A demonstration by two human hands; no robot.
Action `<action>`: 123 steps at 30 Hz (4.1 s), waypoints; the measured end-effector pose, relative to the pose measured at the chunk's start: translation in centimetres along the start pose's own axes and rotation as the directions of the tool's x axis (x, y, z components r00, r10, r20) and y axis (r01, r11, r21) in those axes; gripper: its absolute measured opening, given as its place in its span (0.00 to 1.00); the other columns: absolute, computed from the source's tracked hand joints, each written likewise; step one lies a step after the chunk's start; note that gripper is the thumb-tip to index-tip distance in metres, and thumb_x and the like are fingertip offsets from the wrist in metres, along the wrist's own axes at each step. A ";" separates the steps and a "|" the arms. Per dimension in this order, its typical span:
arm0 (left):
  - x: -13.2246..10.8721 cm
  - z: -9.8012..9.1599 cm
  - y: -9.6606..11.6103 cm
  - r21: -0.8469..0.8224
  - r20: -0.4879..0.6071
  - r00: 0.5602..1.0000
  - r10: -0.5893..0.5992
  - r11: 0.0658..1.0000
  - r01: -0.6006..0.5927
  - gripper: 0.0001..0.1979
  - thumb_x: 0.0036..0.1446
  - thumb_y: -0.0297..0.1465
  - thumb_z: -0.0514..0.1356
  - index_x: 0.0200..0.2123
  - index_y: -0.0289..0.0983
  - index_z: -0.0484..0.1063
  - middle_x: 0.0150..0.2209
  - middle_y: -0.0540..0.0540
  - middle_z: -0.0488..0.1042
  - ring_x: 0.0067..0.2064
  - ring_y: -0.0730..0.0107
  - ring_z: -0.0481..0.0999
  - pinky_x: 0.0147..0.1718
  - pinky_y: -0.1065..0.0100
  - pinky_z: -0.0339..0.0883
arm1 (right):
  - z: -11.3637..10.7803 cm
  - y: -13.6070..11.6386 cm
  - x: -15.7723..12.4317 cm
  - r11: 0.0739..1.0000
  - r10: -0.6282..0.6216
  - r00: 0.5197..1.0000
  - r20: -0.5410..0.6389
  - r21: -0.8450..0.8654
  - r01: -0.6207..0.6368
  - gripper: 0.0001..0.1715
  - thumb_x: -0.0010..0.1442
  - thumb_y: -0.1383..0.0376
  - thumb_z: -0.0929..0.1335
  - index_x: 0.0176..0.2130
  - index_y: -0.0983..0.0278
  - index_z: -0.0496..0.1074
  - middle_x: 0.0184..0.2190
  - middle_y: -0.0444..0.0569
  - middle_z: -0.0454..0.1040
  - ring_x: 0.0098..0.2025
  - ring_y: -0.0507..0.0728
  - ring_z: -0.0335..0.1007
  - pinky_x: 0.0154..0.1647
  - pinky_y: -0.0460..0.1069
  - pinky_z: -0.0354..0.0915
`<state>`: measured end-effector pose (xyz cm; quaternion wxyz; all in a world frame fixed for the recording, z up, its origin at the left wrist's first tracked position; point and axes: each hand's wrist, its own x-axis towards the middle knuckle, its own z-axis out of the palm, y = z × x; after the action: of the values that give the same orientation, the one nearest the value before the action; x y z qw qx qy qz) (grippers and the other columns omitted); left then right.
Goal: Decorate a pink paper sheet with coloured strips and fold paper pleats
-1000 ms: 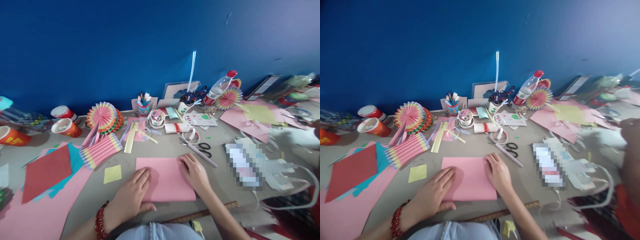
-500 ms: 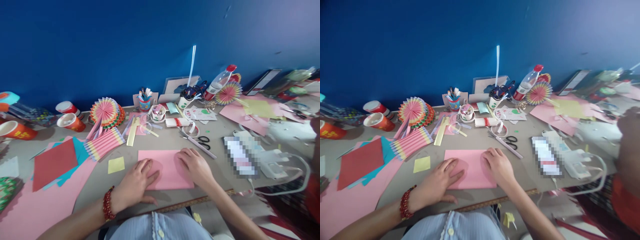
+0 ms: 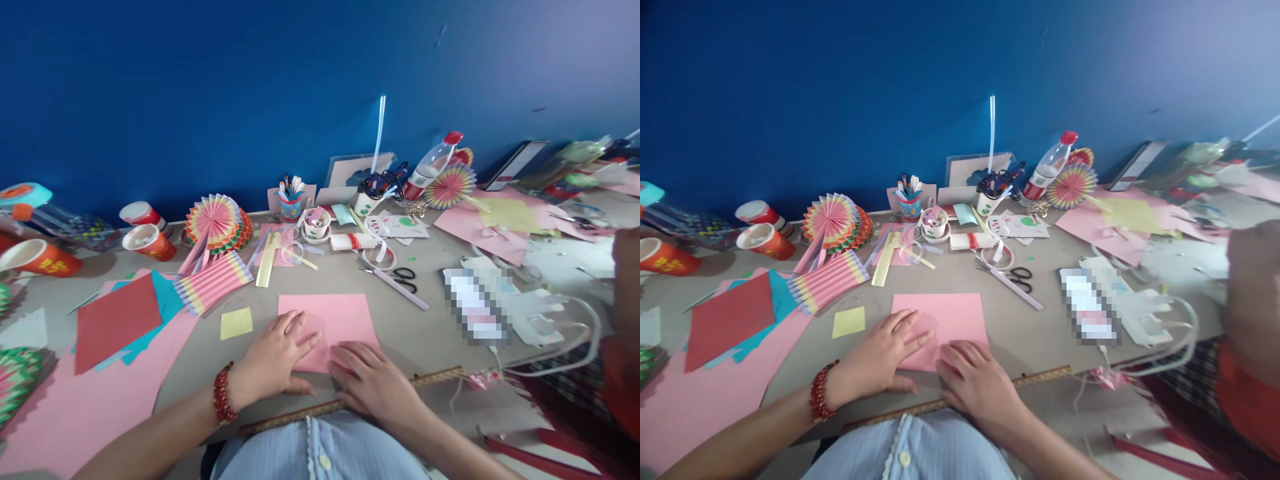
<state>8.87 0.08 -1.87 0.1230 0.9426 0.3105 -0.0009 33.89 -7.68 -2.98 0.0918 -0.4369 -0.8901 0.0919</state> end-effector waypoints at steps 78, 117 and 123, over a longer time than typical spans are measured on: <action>-8.1 1.9 -0.5 0.274 -0.186 0.982 -0.040 0.958 0.090 0.33 0.67 0.51 0.47 0.67 0.39 0.60 0.67 0.42 0.61 0.70 0.51 0.49 0.66 0.39 0.16 | 0.4 5.8 -4.9 0.967 0.123 0.937 -0.328 -0.171 -0.187 0.24 0.65 0.65 0.65 0.59 0.59 0.70 0.57 0.49 0.73 0.57 0.61 0.68 0.58 0.58 0.65; -6.8 2.3 0.0 0.165 -0.166 0.984 0.067 0.986 -0.040 0.27 0.61 0.46 0.62 0.60 0.44 0.66 0.67 0.45 0.62 0.71 0.55 0.52 0.67 0.40 0.18 | -9.6 32.1 12.7 0.815 0.518 0.853 0.066 -0.343 -0.468 0.54 0.43 0.67 0.75 0.66 0.76 0.59 0.63 0.68 0.63 0.62 0.75 0.60 0.59 0.62 0.61; -9.3 1.0 -2.6 0.142 -0.367 0.908 -0.200 0.953 0.267 0.16 0.65 0.31 0.57 0.56 0.44 0.71 0.61 0.46 0.70 0.66 0.57 0.62 0.69 0.44 0.33 | -10.2 33.2 12.7 0.814 0.516 0.844 0.144 -0.388 -0.432 0.55 0.40 0.60 0.76 0.63 0.73 0.64 0.61 0.71 0.65 0.59 0.82 0.60 0.59 0.69 0.54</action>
<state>-0.05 -3.61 -2.70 -0.0249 0.8910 0.4367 0.1221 53.95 23.22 -0.15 -0.1204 -0.6407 -0.7583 0.0092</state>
